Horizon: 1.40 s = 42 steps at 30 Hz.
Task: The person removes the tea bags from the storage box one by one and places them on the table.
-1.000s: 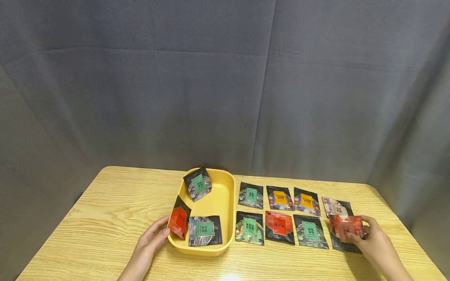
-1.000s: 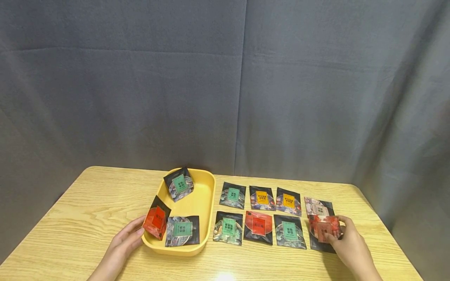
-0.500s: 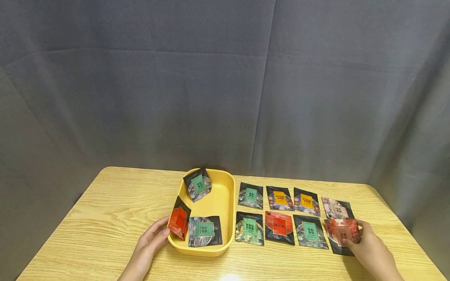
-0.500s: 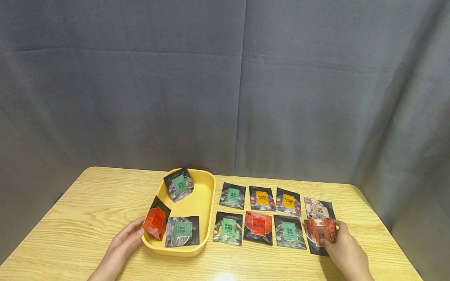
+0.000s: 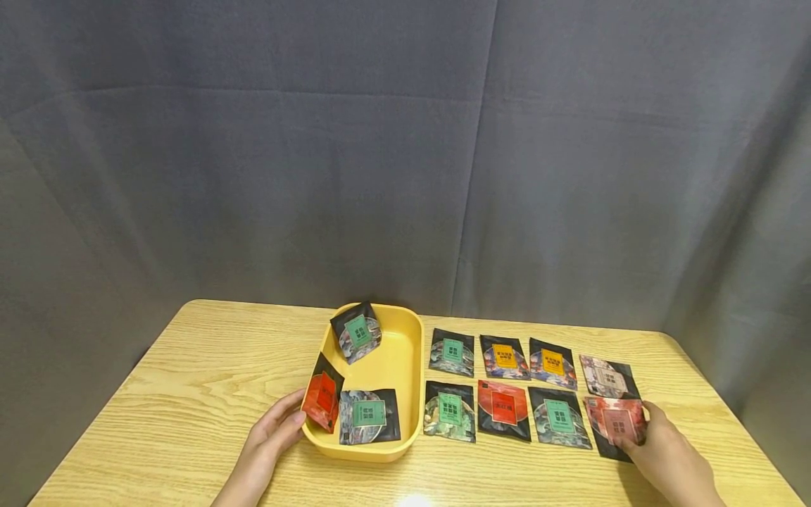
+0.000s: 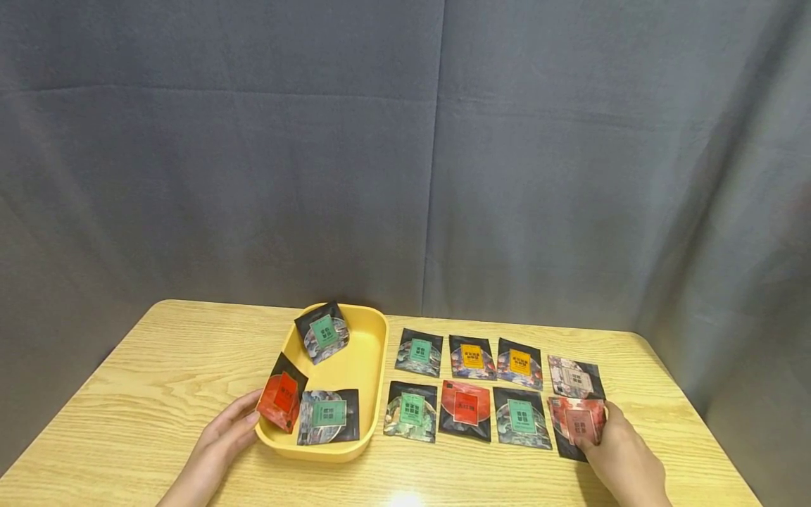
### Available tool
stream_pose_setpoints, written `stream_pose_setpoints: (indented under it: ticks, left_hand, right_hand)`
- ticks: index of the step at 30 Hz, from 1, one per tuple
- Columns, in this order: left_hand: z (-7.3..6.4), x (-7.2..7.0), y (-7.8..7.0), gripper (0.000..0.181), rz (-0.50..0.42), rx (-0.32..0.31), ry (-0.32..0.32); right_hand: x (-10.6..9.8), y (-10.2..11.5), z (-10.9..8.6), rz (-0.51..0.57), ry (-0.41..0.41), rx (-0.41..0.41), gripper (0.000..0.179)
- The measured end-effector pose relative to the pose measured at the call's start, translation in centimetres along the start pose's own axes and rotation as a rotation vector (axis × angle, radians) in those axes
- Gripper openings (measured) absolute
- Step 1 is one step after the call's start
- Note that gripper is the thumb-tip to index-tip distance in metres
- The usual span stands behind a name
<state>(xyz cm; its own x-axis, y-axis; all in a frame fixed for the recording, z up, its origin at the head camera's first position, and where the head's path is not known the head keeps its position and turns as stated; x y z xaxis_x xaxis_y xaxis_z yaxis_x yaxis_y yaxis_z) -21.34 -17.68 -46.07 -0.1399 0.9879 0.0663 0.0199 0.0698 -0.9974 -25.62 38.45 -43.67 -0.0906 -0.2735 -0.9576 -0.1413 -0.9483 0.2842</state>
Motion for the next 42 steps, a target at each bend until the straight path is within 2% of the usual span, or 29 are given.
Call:
stream_pose_setpoints:
  ticks: [13, 19, 22, 26, 35, 40, 42]
  left_hand:
    - [0.0, -0.1, 0.2, 0.052, 0.006, -0.002, 0.0]
    - [0.0, -0.1, 0.1, 0.052, 0.004, -0.006, -0.005]
    - [0.0, -0.1, 0.1, 0.051, 0.005, -0.006, -0.004]
    - [0.0, -0.1, 0.2, 0.052, 0.008, -0.003, 0.004]
    - [0.0, 0.0, 0.2, 0.052, 0.006, -0.013, 0.012]
    - [0.0, 0.0, 0.1, 0.051, 0.003, -0.008, 0.014]
    - [0.0, 0.0, 0.1, 0.051, -0.001, 0.001, 0.014]
  right_hand:
    - [0.1, 0.1, 0.0, -0.015, 0.006, 0.021, 0.087]
    - [-0.6, 0.7, -0.2, 0.003, -0.077, -0.004, 0.074]
    - [-1.6, 2.0, -0.6, 0.031, -0.159, -0.047, 0.061]
    - [-2.4, 4.1, -1.3, 0.082, -0.214, -0.107, 0.048]
    - [-3.0, 8.8, -3.4, 0.099, -0.254, -0.196, 0.033]
    - [-2.9, 11.6, -4.1, 0.084, -0.246, -0.246, 0.03]
    - [-2.9, 13.0, -4.3, 0.08, -0.259, -0.291, 0.029]
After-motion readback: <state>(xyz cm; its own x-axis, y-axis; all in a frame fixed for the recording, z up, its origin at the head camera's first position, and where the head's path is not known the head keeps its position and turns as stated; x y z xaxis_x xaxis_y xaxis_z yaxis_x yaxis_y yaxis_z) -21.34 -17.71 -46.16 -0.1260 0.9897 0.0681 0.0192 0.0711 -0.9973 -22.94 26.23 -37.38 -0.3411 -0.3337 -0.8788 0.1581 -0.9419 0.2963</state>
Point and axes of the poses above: each hand's wrist, its own z-axis towards the middle knuckle, its own x-axis out of the palm, y = z × x, the point moved 10 cm from there along z, towards the middle knuckle, and after that the axes turned 7 degrees about -y, right-handed, at the moved point
